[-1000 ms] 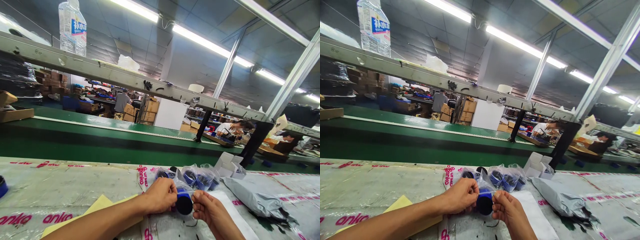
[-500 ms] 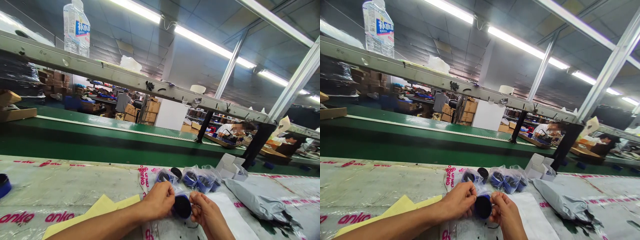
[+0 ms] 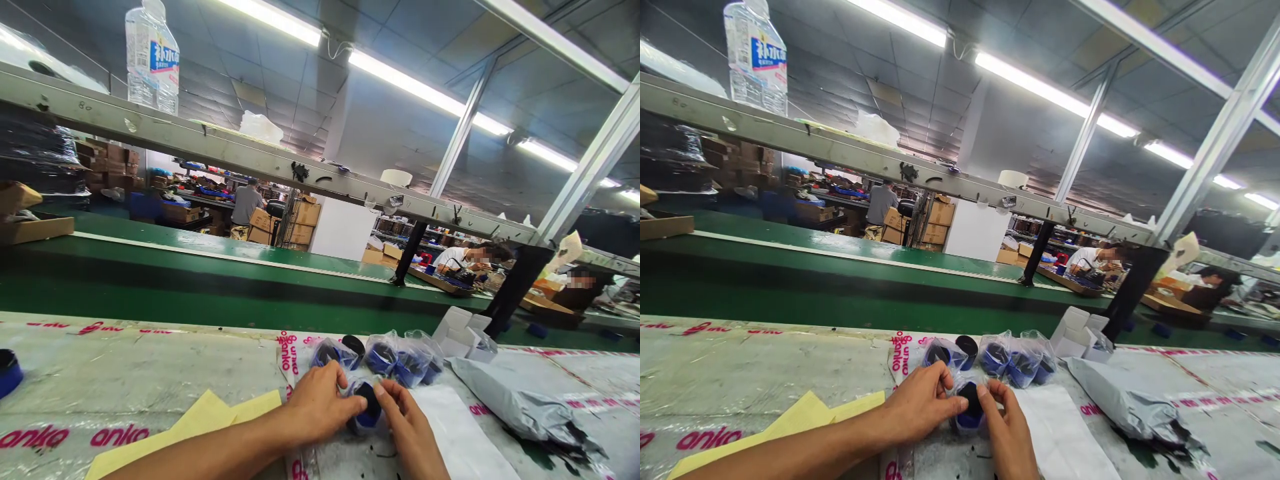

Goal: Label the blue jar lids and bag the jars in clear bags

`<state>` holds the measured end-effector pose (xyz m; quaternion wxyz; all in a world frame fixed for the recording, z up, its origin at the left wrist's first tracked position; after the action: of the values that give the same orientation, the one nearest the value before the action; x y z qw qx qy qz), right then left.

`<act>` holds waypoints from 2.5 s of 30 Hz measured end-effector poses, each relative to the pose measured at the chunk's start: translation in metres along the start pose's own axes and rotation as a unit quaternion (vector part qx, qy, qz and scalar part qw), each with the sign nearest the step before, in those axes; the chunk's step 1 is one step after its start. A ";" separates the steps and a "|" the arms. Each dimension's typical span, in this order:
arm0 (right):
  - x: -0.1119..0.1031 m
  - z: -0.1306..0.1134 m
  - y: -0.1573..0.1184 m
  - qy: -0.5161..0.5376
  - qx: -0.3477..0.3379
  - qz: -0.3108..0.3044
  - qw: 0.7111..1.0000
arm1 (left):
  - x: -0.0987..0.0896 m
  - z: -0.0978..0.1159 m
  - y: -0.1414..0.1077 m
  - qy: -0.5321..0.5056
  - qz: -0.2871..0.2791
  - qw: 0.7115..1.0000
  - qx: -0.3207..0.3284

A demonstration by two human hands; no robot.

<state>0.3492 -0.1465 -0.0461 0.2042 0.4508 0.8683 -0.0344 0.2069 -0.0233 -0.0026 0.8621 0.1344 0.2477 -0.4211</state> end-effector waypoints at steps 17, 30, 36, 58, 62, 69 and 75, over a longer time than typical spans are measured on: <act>-0.045 -0.038 -0.002 -0.216 -0.071 0.045 0.973 | -0.013 0.021 -0.003 0.123 0.022 0.990 0.061; 0.019 -0.060 -0.045 -0.425 -0.491 0.041 0.759 | -0.036 0.030 -0.034 0.098 -0.016 0.986 0.132; 0.028 -0.064 -0.031 -0.395 -0.424 0.067 0.812 | -0.080 0.012 -0.022 0.085 0.085 0.984 0.131; 0.063 -0.091 -0.003 -0.408 -0.355 0.012 0.841 | -0.059 -0.007 0.026 -0.041 0.067 0.989 0.128; 0.061 -0.092 -0.003 -0.369 -0.358 0.030 0.857 | -0.061 -0.010 0.021 -0.036 0.061 0.989 0.127; 0.060 -0.091 -0.002 -0.306 -0.339 0.017 0.890 | -0.049 -0.007 0.017 -0.025 -0.004 0.989 0.143; 0.063 -0.085 -0.011 -0.250 -0.312 -0.042 0.916 | -0.037 -0.014 0.009 0.011 -0.038 0.990 0.132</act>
<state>0.2811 -0.0834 0.0058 0.5430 0.3040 0.7737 0.1184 0.1904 0.0131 0.0056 0.8175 0.2422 0.2038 -0.4811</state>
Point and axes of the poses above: each hand's wrist, its own y-axis towards the middle knuckle, its own x-axis out of the palm, z = x × y, the point moved 9 cm from there along y, towards the middle knuckle, and after that the axes turned 9 degrees about -y, right-handed, at the moved point
